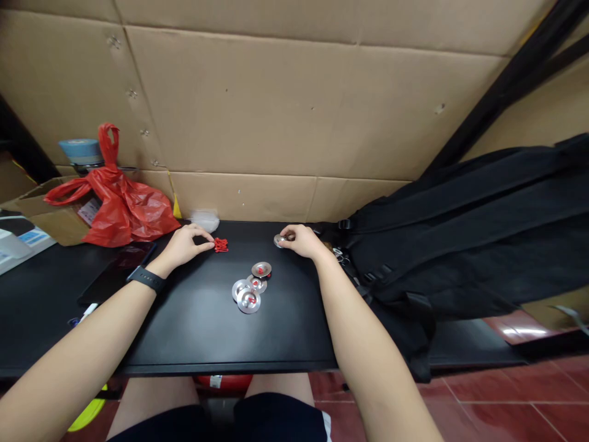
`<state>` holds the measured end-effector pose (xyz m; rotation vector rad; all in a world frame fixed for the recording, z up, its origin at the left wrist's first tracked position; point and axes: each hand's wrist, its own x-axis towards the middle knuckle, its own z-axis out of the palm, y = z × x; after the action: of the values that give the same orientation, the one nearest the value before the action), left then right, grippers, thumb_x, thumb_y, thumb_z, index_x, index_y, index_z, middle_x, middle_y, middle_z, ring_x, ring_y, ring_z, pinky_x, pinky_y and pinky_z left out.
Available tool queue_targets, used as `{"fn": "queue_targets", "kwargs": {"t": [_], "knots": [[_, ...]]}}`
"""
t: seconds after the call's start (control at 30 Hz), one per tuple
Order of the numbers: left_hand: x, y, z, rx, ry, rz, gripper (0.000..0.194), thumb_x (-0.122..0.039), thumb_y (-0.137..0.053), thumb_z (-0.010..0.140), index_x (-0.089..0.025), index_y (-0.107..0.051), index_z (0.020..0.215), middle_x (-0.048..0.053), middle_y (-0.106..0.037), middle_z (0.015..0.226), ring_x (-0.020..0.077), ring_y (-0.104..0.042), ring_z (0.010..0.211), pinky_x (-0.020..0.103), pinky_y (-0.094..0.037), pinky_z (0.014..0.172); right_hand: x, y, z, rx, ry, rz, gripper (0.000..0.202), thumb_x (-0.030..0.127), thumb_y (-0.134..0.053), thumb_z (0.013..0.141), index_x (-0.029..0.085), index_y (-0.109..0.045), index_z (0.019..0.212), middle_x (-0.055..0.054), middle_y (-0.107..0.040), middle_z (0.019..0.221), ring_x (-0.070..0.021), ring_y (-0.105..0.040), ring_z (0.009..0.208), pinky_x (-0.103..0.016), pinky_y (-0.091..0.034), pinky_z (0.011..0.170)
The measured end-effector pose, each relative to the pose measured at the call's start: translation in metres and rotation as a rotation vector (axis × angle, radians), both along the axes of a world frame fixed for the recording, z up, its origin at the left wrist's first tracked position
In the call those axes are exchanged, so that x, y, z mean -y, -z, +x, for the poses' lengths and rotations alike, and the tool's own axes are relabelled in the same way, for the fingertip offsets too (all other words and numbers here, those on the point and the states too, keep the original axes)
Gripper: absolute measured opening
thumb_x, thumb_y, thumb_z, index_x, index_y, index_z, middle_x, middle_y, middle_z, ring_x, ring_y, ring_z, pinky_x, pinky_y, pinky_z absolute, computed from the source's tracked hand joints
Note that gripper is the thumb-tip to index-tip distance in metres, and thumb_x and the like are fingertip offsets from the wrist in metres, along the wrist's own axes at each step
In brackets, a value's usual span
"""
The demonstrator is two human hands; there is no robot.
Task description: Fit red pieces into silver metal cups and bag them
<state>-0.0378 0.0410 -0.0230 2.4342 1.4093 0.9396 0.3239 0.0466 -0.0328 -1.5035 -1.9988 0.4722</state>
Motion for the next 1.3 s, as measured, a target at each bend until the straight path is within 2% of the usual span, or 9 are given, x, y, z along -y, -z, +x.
{"fn": "queue_targets", "kwargs": {"t": [0.17, 0.3, 0.43, 0.53, 0.67, 0.8, 0.93, 1.1, 1.3], "knots": [[0.003, -0.003, 0.001, -0.003, 0.006, 0.017, 0.012, -0.035, -0.073, 0.078, -0.024, -0.077, 0.083, 0.003, -0.074, 0.097, 0.0223, -0.064, 0.094, 0.036, -0.047, 0.089, 0.001, 0.000, -0.003, 0.042, -0.080, 0.011, 0.022, 0.032, -0.072, 0.078, 0.020, -0.075, 0.096, -0.005, -0.075, 0.091, -0.0211, -0.069, 0.084, -0.036, -0.053, 0.084], [0.006, -0.004, 0.003, -0.039, -0.046, 0.022, 0.013, -0.036, -0.071, 0.080, -0.024, -0.077, 0.082, 0.003, -0.074, 0.096, 0.0223, -0.063, 0.093, 0.035, -0.047, 0.086, 0.008, -0.015, -0.009, 0.102, -0.184, 0.087, 0.029, 0.029, -0.073, 0.076, 0.019, -0.074, 0.104, -0.009, -0.072, 0.108, -0.0235, -0.066, 0.098, -0.040, -0.049, 0.094], [0.007, -0.003, 0.004, -0.068, -0.090, 0.019, 0.016, -0.039, -0.069, 0.081, -0.024, -0.076, 0.079, 0.003, -0.073, 0.094, 0.0227, -0.063, 0.089, 0.035, -0.046, 0.084, 0.028, -0.036, -0.023, 0.151, -0.517, -0.171, 0.040, 0.020, -0.075, 0.070, 0.024, -0.072, 0.110, -0.005, -0.071, 0.109, -0.0201, -0.065, 0.093, -0.029, -0.052, 0.077], [0.008, -0.006, 0.005, -0.075, -0.113, 0.024, 0.020, -0.040, -0.067, 0.083, -0.023, -0.075, 0.079, 0.004, -0.073, 0.095, 0.0225, -0.062, 0.089, 0.035, -0.045, 0.085, 0.040, -0.045, -0.036, 0.201, -0.640, -0.255, 0.037, 0.016, -0.076, 0.069, 0.025, -0.074, 0.105, -0.002, -0.072, 0.103, -0.0192, -0.065, 0.092, -0.026, -0.050, 0.074], [0.017, -0.015, 0.012, -0.024, -0.095, 0.083, 0.027, -0.040, -0.057, 0.091, -0.021, -0.073, 0.083, 0.005, -0.072, 0.096, 0.0220, -0.061, 0.091, 0.035, -0.043, 0.086, 0.044, -0.049, -0.049, 0.217, -0.659, -0.125, 0.007, 0.022, -0.070, 0.081, 0.022, -0.075, 0.085, -0.004, -0.072, 0.097, -0.0193, -0.065, 0.092, -0.031, -0.048, 0.084], [0.032, -0.022, 0.029, -0.064, 0.074, 0.106, 0.025, -0.038, -0.053, 0.094, -0.023, -0.071, 0.087, 0.003, -0.070, 0.098, 0.0218, -0.059, 0.098, 0.036, -0.040, 0.088, 0.044, -0.050, -0.054, 0.175, -0.622, 0.000, 0.008, 0.020, -0.069, 0.083, 0.022, -0.075, 0.087, -0.005, -0.069, 0.105, -0.0199, -0.065, 0.097, -0.032, -0.048, 0.089], [0.040, -0.021, 0.040, -0.140, 0.113, 0.116, 0.023, -0.036, -0.052, 0.095, -0.024, -0.071, 0.091, 0.004, -0.068, 0.099, 0.0228, -0.056, 0.098, 0.037, -0.039, 0.086, 0.045, -0.046, -0.058, 0.197, -0.678, -0.096, 0.027, 0.017, -0.076, 0.075, 0.024, -0.074, 0.101, -0.003, -0.072, 0.101, -0.0200, -0.066, 0.094, -0.030, -0.049, 0.086], [0.041, -0.017, 0.042, -0.161, 0.103, 0.060, 0.025, -0.038, -0.050, 0.095, -0.025, -0.072, 0.095, 0.005, -0.068, 0.103, 0.0246, -0.055, 0.101, 0.041, -0.038, 0.089, 0.043, -0.039, -0.067, 0.072, -0.649, -0.010, 0.008, 0.028, -0.072, 0.083, 0.024, -0.078, 0.087, -0.004, -0.072, 0.097, -0.0195, -0.067, 0.090, -0.032, -0.050, 0.085], [0.052, -0.016, 0.058, -0.156, 0.326, -0.072, 0.020, -0.034, -0.052, 0.095, -0.028, -0.069, 0.105, 0.003, -0.067, 0.108, 0.0238, -0.053, 0.107, 0.041, -0.039, 0.094, 0.048, -0.045, -0.074, -0.030, -0.643, 0.102, 0.015, 0.037, -0.069, 0.087, 0.027, -0.080, 0.089, -0.005, -0.070, 0.101, -0.0196, -0.066, 0.091, -0.033, -0.050, 0.086]]}}
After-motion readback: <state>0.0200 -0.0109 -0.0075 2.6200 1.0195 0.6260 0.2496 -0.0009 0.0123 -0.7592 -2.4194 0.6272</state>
